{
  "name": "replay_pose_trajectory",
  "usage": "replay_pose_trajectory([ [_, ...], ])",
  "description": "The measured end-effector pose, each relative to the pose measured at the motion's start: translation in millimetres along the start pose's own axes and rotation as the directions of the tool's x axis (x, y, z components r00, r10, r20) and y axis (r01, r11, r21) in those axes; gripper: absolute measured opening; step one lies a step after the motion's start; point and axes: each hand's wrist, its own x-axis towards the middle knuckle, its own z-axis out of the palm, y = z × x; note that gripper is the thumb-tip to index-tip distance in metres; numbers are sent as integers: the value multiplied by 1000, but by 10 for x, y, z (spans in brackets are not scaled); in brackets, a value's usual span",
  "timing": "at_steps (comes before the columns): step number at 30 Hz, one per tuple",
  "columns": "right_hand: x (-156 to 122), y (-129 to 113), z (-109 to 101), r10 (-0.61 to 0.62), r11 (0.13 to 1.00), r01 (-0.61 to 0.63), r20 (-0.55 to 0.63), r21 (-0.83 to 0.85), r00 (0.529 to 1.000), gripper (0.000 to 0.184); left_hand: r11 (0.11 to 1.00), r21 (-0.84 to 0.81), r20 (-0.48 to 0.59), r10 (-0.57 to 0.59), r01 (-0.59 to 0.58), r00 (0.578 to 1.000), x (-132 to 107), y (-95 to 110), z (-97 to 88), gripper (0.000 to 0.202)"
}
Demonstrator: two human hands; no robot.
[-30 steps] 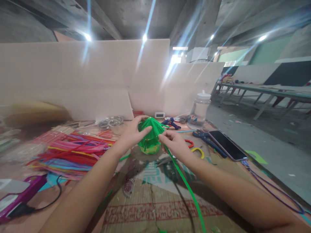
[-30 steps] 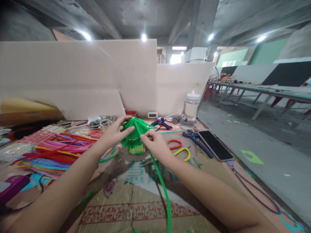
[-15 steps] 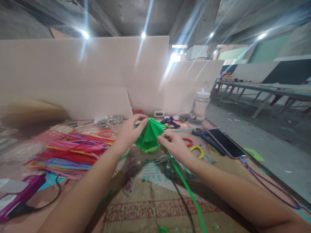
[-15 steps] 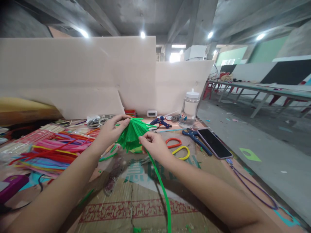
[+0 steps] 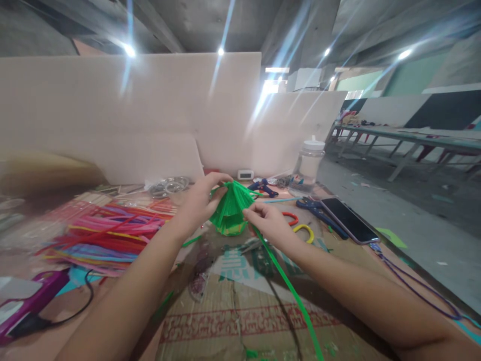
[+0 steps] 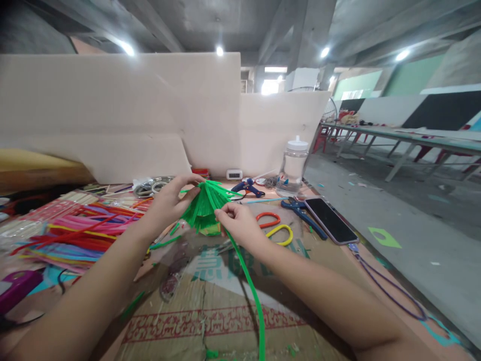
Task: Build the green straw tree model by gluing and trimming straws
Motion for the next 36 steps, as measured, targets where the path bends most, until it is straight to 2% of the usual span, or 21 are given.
replay_pose_trajectory([
  [7, 10, -3, -11, -7, 1000, 7, -13, -23, 1000, 29, 983, 141, 68, 110, -118, 992, 20, 4, -35, 23],
  [12, -14, -32, -21, 58, 998, -58, -6, 18, 998, 30, 979, 173, 60, 97, -106, 993, 27, -13, -40, 22],
  [17, 17, 59, -25, 81, 991, -79, -12, 112, 997, 33, 982, 160, 48, 97, -103, 994, 16, -14, -40, 22],
  [22, 67, 129, -17, 162, 973, -154, -35, 174, 986, 39, 982, 165, 51, 80, -87, 995, 14, -27, -32, 22],
  [28, 67, 119, 11, 167, 971, -161, -22, 176, 986, 39, 982, 163, 53, 92, -99, 994, 24, -10, -33, 22],
  [32, 76, 142, 8, 181, 969, -175, -21, 172, 983, 36, 988, 148, 5, 36, -36, 999, 14, -4, -6, 23],
  [36, 65, 162, 10, 158, 975, -153, -17, 162, 987, 36, 997, 37, -34, -69, 70, 997, 11, 47, 1, 38],
])
